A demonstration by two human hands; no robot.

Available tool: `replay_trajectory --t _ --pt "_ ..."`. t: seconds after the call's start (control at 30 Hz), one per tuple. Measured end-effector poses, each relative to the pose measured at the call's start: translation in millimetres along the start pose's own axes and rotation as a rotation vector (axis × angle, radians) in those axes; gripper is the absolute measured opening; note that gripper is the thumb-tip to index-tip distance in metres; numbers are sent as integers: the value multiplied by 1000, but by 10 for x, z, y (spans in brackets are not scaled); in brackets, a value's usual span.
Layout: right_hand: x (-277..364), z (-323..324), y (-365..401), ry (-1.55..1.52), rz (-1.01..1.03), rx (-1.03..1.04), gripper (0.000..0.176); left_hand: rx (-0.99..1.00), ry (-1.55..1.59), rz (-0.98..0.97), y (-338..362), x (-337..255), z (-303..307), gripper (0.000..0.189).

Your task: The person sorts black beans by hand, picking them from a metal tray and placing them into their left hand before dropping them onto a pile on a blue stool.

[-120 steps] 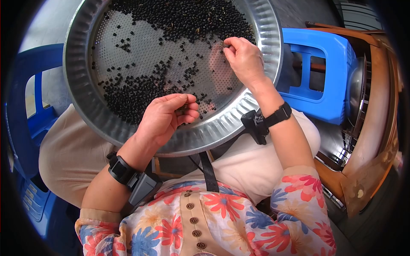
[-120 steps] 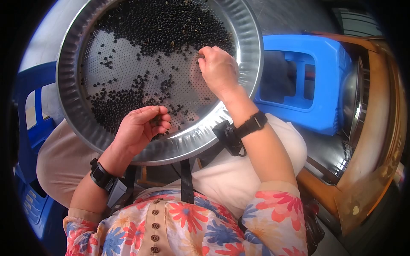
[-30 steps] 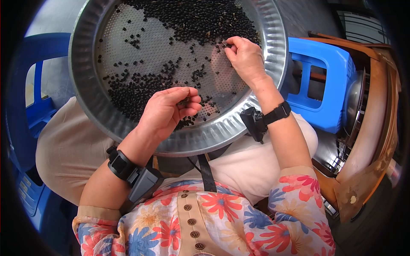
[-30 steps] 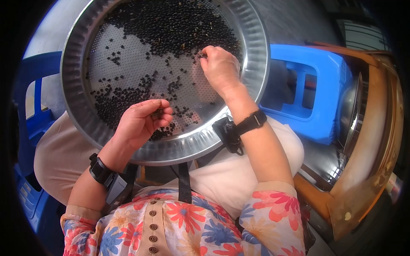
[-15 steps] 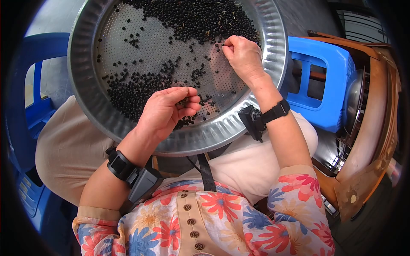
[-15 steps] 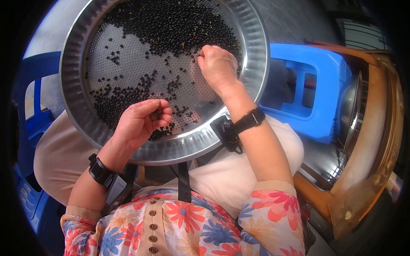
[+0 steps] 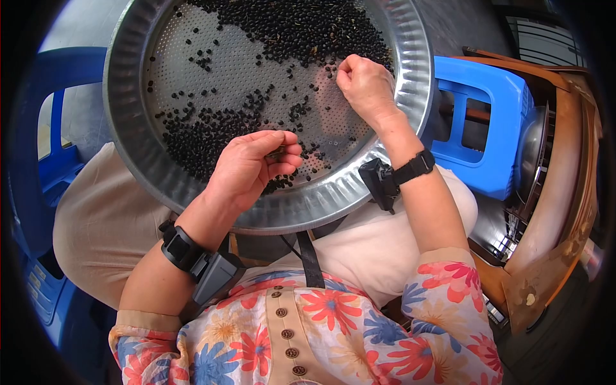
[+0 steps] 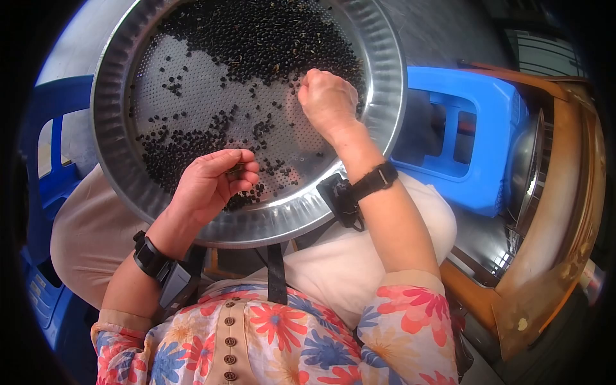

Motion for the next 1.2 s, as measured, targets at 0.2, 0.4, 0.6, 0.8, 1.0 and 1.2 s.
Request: replay_trajectory --t 0.2,0.4,0.6,0.8,1.0,1.2 --pt "60 57 149 -230 -6 39 11 -17 3 -2 -27 7 12 22" --pt "869 -31 672 -334 402 320 13 -37 49 0 -113 64 31 22" --pt "809 40 689 -316 443 229 7 9 38 4 -156 119 -1 21" --pt "252 154 461 -374 188 111 13 -42 -12 25 -110 74 -65 21" --pt "357 89 496 -324 259 136 11 91 -35 174 -28 321 -150 20" --pt "606 -102 522 -258 368 127 6 137 -50 221 69 374 -184 20"
Point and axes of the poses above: each hand's wrist, its own y-axis away from the middle knuckle, its own z-axis out of the back of the hand, x = y × z, the point moved 8 cm from there along -y, towards the middle knuckle, and after that the axes turned 5 degrees about x, right-handed, at the moved point
